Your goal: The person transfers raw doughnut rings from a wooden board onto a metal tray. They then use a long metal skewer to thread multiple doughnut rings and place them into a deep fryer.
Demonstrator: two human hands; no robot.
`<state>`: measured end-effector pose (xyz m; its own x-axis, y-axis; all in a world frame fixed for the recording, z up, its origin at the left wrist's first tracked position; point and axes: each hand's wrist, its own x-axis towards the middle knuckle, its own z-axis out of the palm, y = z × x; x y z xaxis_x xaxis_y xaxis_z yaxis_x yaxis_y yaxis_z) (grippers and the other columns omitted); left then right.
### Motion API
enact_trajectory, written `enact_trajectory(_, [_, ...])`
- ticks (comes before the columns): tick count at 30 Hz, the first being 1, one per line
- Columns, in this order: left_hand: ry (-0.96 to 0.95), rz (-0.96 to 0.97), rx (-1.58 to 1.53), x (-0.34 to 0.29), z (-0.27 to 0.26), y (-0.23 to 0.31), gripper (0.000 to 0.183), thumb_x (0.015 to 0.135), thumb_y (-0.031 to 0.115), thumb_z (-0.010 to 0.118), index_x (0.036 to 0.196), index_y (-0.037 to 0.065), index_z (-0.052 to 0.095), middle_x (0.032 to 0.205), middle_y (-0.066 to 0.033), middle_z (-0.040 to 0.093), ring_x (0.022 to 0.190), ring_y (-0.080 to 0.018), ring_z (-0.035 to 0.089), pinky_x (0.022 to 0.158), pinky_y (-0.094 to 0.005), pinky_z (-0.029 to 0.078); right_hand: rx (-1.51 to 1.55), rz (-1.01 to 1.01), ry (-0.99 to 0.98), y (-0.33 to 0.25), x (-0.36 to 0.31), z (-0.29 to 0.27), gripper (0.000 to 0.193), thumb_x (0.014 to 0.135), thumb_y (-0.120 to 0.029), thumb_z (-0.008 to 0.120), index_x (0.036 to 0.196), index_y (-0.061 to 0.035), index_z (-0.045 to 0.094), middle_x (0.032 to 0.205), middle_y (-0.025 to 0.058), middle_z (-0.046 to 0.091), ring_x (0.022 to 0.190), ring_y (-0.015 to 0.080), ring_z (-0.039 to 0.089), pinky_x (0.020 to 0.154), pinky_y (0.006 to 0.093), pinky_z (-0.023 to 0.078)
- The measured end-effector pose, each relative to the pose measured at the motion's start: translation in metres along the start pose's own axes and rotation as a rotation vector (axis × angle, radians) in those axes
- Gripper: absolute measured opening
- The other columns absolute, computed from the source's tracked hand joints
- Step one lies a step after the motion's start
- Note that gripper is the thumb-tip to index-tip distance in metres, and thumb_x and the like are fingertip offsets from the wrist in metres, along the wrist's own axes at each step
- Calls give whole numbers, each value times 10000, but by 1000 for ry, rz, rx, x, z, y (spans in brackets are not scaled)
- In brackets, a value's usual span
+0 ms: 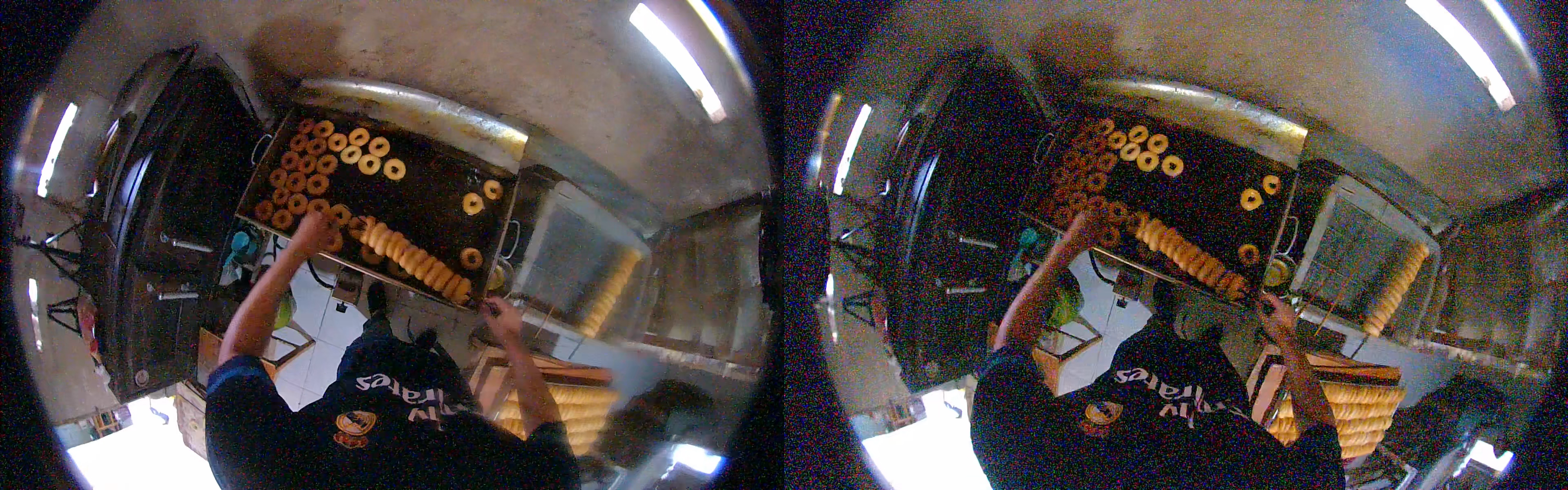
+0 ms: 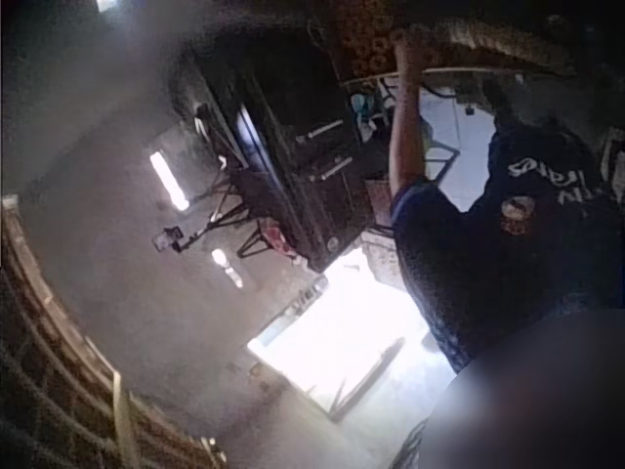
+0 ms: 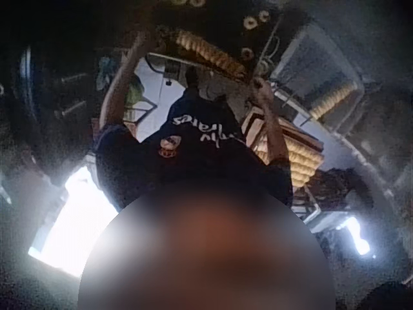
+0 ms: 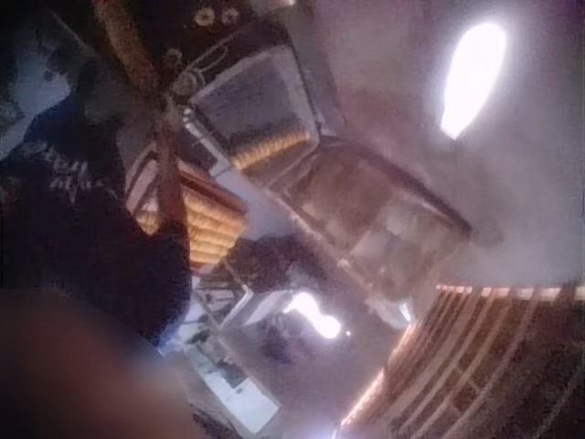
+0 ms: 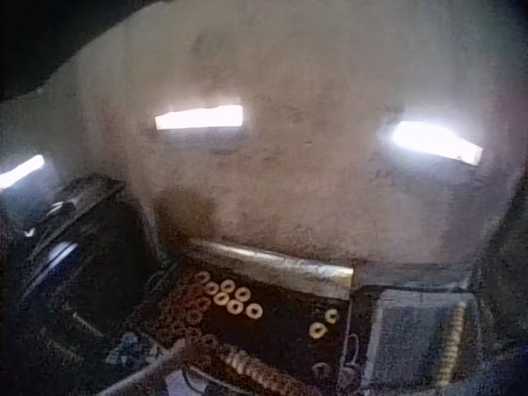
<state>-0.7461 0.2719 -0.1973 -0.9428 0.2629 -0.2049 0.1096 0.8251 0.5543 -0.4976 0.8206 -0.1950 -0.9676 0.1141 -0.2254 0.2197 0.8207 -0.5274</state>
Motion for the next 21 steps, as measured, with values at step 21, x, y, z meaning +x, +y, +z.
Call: enact_trajectory(21, [130, 68, 610, 57, 18, -48, 292, 878, 237, 711, 1088, 35, 693, 967, -212, 701, 909, -420, 683, 767, -514, 560, -196, -226, 76, -33, 13, -16, 211, 963, -330, 672, 1141, -218, 688, 849, 90, 756, 743, 349, 725, 660, 474, 558])
